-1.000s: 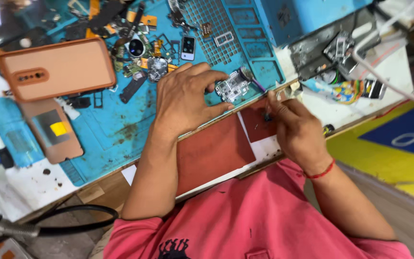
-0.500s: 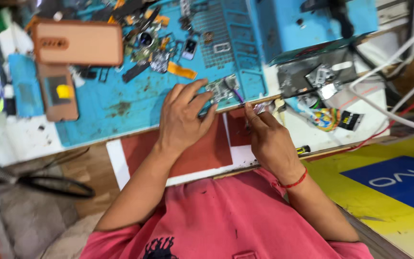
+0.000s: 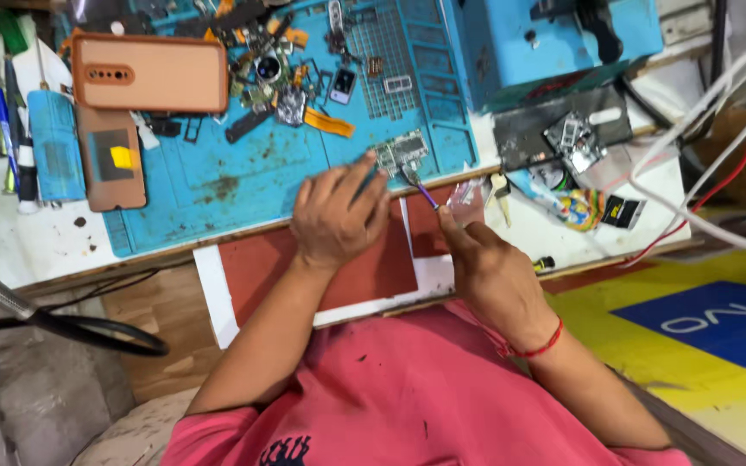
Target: The person uses a small tool to clean or scrape components on a mobile phone motherboard while holding it on a work surface.
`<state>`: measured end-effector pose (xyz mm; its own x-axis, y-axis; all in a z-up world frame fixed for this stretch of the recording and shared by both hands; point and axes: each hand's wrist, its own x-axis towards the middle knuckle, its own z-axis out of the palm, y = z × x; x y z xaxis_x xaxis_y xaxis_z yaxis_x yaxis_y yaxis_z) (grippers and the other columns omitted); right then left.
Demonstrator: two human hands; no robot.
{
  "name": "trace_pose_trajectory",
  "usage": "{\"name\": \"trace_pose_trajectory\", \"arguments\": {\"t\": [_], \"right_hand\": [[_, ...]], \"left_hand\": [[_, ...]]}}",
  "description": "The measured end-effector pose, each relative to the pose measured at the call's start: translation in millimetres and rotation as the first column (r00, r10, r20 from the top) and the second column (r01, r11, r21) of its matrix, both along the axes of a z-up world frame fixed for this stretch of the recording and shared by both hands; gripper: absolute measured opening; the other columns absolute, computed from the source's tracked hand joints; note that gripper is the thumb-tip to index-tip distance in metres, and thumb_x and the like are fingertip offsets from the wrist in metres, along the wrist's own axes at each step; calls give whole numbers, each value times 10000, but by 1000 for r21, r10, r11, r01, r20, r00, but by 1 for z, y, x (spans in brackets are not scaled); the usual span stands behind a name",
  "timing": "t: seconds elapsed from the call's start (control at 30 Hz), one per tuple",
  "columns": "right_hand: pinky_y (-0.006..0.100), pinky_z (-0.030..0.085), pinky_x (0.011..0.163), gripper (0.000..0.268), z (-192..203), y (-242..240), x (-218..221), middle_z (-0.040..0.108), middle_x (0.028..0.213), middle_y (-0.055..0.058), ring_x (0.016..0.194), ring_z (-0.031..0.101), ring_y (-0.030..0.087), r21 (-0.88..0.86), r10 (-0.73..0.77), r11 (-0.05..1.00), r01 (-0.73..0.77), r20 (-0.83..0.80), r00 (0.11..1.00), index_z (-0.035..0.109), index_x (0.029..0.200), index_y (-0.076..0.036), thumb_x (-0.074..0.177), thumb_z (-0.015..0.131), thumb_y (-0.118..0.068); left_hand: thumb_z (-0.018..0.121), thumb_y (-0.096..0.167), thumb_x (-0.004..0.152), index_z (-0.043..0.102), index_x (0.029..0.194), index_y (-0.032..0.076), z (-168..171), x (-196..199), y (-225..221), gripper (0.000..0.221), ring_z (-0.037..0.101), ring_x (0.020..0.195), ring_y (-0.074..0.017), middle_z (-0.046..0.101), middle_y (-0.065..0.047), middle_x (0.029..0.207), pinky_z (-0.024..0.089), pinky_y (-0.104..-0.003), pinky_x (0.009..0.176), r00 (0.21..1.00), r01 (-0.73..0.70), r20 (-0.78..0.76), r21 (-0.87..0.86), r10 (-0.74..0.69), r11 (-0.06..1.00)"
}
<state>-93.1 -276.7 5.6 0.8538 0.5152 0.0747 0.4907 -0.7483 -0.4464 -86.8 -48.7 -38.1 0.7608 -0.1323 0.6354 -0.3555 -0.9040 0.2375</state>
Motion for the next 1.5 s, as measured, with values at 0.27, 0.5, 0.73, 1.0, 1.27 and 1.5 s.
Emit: {"name": "trace_pose_trajectory", "arguments": {"t": [0.27, 0.5, 0.73, 1.0, 1.27, 1.5], "right_hand": [[474, 541, 616, 575, 5, 9, 3, 663, 964, 226, 744, 662, 408, -7, 32, 999, -32, 12, 999, 543, 1450, -16, 876, 551, -3], [467, 533, 631, 547, -5, 29, 14, 673, 964, 188, 764, 661, 389, -29, -19, 999, 18, -45, 999, 544, 1461, -28, 915, 552, -6], [479, 531, 630, 490, 3, 32, 9, 670, 940, 165, 776, 671, 393, -43, -55, 998, 52, -86, 995, 599, 1435, -41, 945, 575, -48], [469, 531, 608, 551, 12, 22, 5, 641, 952, 175, 755, 660, 385, -11, 66, 998, -66, -45, 997, 568, 1441, -18, 890, 573, -47], [480, 535, 564, 580, 9, 18, 2, 666, 944, 192, 712, 660, 385, -74, 60, 995, -63, -52, 997, 577, 1438, -22, 858, 602, -25], [482, 539, 596, 520, -1, 34, 19, 669, 911, 174, 738, 670, 383, -69, 16, 997, -21, -70, 997, 629, 1405, -73, 886, 644, -43]], "left_hand": [[778, 279, 932, 788, 1077, 183, -7, 7, 1, 174, 658, 1027, -218, 707, 5, 1115, 514, -386, 844, 999, 3, 37, -45, -1, 999], [790, 264, 916, 788, 1025, 178, -2, 5, 3, 140, 654, 991, -195, 715, 25, 1080, 493, -383, 796, 1000, 2, 1, -100, -2, 995], [796, 250, 925, 783, 1034, 163, -1, 3, 3, 140, 656, 1006, -190, 712, 30, 1095, 497, -379, 817, 999, 4, -36, -163, -10, 987], [803, 212, 897, 772, 1017, 131, -1, 4, 5, 148, 661, 1030, -203, 710, 0, 1097, 496, -394, 830, 999, 22, -31, -155, -27, 988], [807, 204, 914, 776, 1025, 155, -4, 3, 3, 125, 656, 1019, -211, 685, -2, 1064, 495, -392, 830, 1000, 7, -23, -118, -10, 993], [811, 204, 917, 784, 1029, 143, -7, 5, 6, 130, 658, 1009, -217, 687, -6, 1064, 499, -394, 832, 1000, 18, -20, -105, -21, 994]]}}
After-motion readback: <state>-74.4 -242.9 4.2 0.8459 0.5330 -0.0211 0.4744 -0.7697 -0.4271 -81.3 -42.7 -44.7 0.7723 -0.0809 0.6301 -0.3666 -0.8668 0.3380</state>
